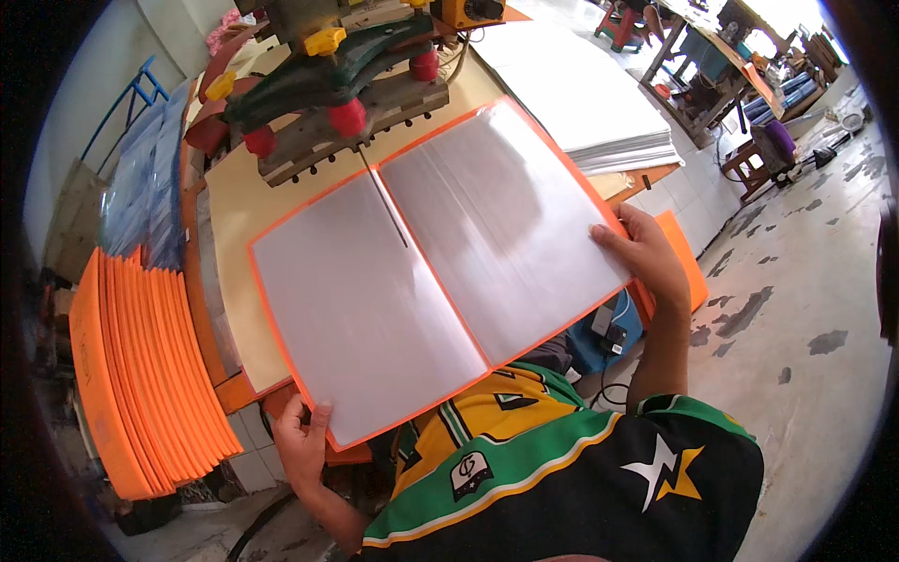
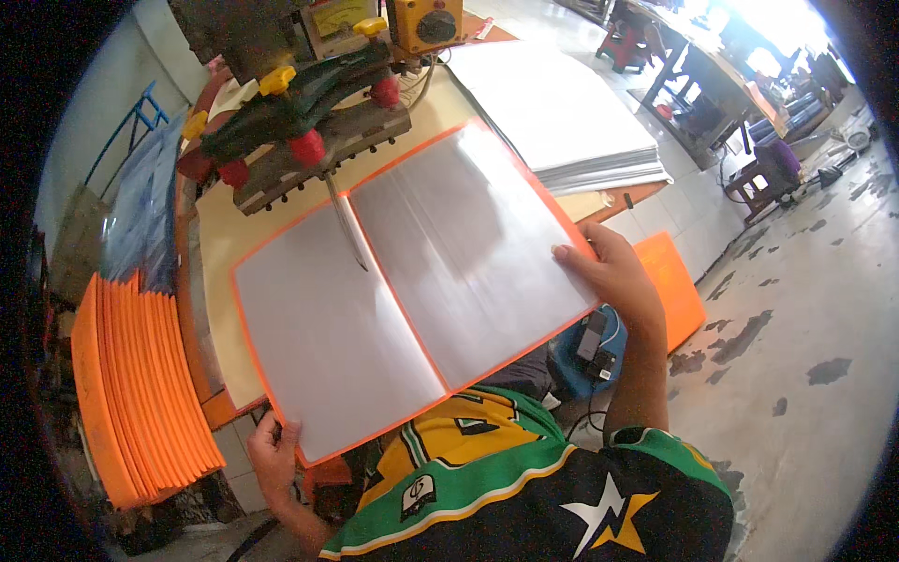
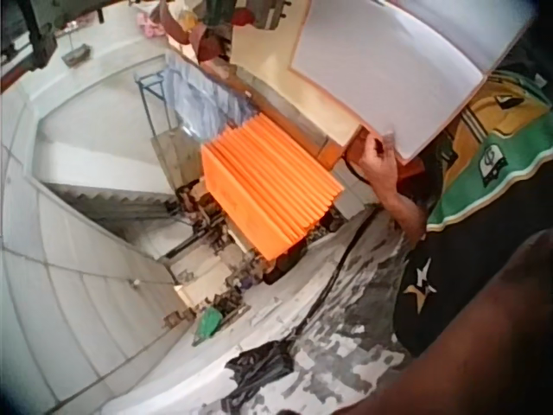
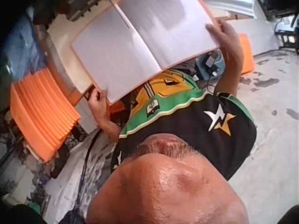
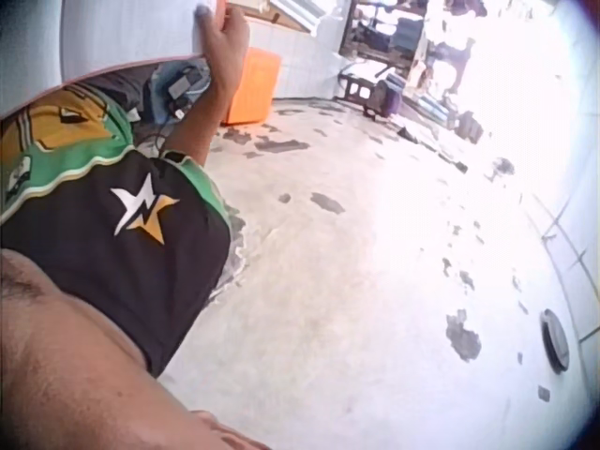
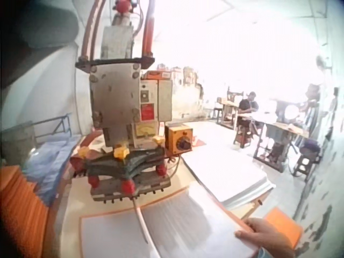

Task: The person operates a heat-sealing machine to manufacture orange plastic report folders, placing white internal pages into the covers and pressing the machine to seal them.

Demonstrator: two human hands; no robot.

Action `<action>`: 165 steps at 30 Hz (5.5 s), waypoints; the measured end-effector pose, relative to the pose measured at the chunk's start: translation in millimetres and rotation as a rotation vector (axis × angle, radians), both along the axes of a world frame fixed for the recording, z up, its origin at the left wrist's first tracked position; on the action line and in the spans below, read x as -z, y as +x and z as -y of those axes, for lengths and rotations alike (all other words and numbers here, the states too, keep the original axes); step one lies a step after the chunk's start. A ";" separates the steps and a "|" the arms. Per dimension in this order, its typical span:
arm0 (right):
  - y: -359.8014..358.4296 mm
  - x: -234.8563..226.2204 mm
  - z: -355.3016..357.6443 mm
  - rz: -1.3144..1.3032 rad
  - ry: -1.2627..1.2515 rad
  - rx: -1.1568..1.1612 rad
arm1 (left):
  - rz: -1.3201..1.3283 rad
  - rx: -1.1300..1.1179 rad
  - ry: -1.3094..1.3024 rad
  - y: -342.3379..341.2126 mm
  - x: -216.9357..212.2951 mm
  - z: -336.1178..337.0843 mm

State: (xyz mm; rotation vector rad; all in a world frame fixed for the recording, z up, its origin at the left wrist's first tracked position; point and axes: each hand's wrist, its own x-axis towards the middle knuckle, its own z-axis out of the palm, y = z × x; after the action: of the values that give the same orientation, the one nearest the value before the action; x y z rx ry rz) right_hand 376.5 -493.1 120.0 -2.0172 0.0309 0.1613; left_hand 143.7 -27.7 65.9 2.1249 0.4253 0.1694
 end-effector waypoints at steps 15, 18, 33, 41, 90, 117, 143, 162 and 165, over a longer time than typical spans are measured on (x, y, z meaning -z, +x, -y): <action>3.4 -98.6 63.9 0.263 -0.093 0.001 | -0.016 0.270 -0.771 43.4 19.9 87.5; -6.8 -125.9 69.0 0.328 -0.186 0.028 | -0.224 0.348 -0.765 59.7 8.3 110.6; -49.0 -176.1 28.0 0.149 -0.188 -0.324 | -0.229 0.640 -0.950 78.0 19.3 142.7; 17.2 -49.3 48.1 0.039 -0.503 -0.366 | -0.203 0.705 -0.975 77.2 24.8 141.9; -31.0 22.8 -41.2 0.400 0.661 -0.186 | 0.505 0.285 -0.826 112.1 -23.1 119.9; -44.6 27.7 -171.0 0.229 0.360 -0.909 | 1.021 -0.829 0.220 37.9 -11.3 0.2; -11.5 -37.3 -260.6 0.287 0.720 -0.723 | 0.725 -0.148 0.072 88.1 -14.7 45.8; 7.2 6.8 -268.9 0.299 0.738 -0.644 | 0.785 -0.422 -0.321 86.9 -21.5 -18.9; -3.4 3.6 -277.0 0.372 0.791 -0.601 | 0.791 -0.455 -0.277 90.0 -19.3 -12.2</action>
State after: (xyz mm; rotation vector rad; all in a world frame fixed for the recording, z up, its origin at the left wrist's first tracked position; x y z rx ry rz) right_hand 373.2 -216.1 116.4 -1.1859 -0.7637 0.1421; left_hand 233.6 -15.5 85.2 1.5020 0.4098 1.0974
